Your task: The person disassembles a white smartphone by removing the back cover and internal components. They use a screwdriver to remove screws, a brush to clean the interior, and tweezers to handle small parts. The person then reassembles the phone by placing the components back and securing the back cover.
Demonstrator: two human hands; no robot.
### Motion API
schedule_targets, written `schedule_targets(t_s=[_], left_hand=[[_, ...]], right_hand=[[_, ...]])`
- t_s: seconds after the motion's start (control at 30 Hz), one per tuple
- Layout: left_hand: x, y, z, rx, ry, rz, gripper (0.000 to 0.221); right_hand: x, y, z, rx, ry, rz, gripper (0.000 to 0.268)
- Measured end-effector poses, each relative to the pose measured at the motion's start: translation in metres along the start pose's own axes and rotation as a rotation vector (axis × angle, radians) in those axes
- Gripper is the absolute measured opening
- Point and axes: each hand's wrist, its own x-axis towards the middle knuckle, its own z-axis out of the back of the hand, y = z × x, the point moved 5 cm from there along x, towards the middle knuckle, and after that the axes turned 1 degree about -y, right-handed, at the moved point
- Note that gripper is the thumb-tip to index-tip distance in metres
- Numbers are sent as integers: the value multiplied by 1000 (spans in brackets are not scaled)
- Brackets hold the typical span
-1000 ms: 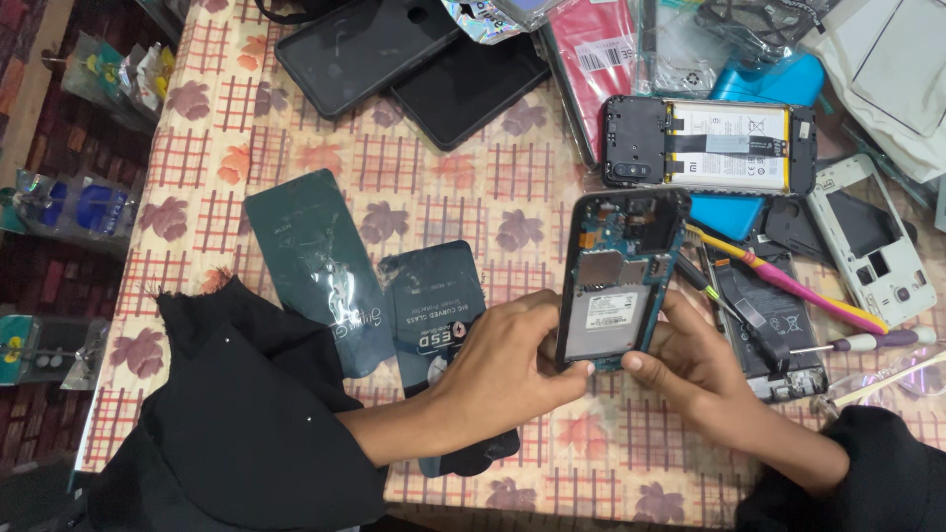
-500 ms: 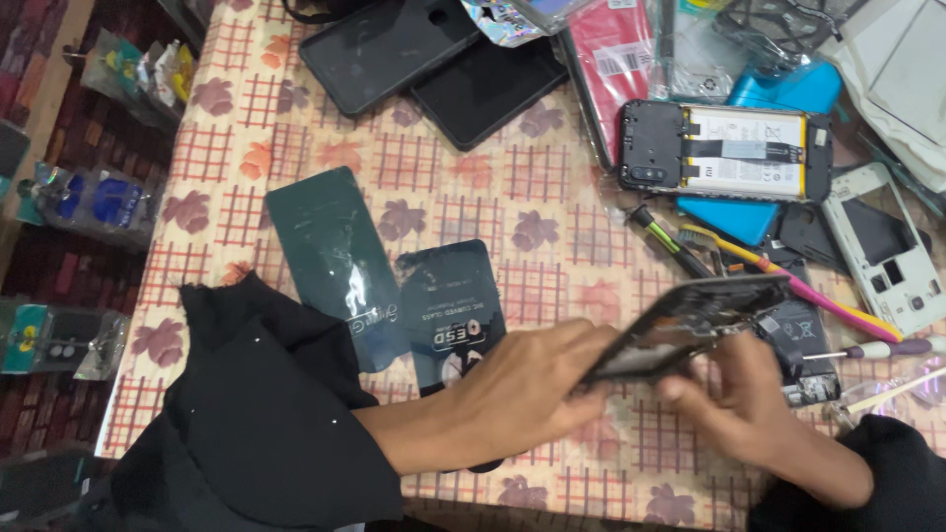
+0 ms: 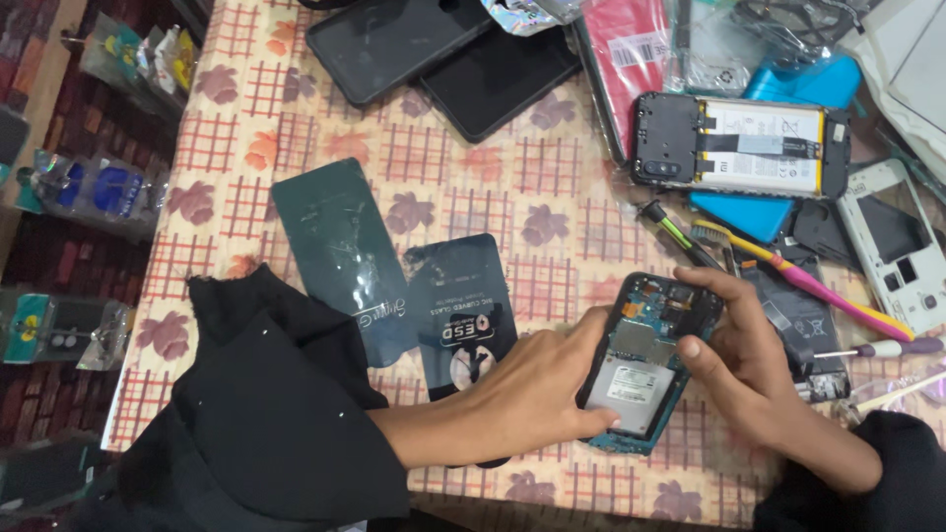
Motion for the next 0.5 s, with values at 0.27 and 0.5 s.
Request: schedule_targets(t_s=[0.27,0.5], left_hand=[[2,-8,4,199,98,52,96],[4,-6,2,170,152,144,102]], right_hand=[[2,78,37,-896,-321,472,17],[18,112,32,-1069,-296,354,14]])
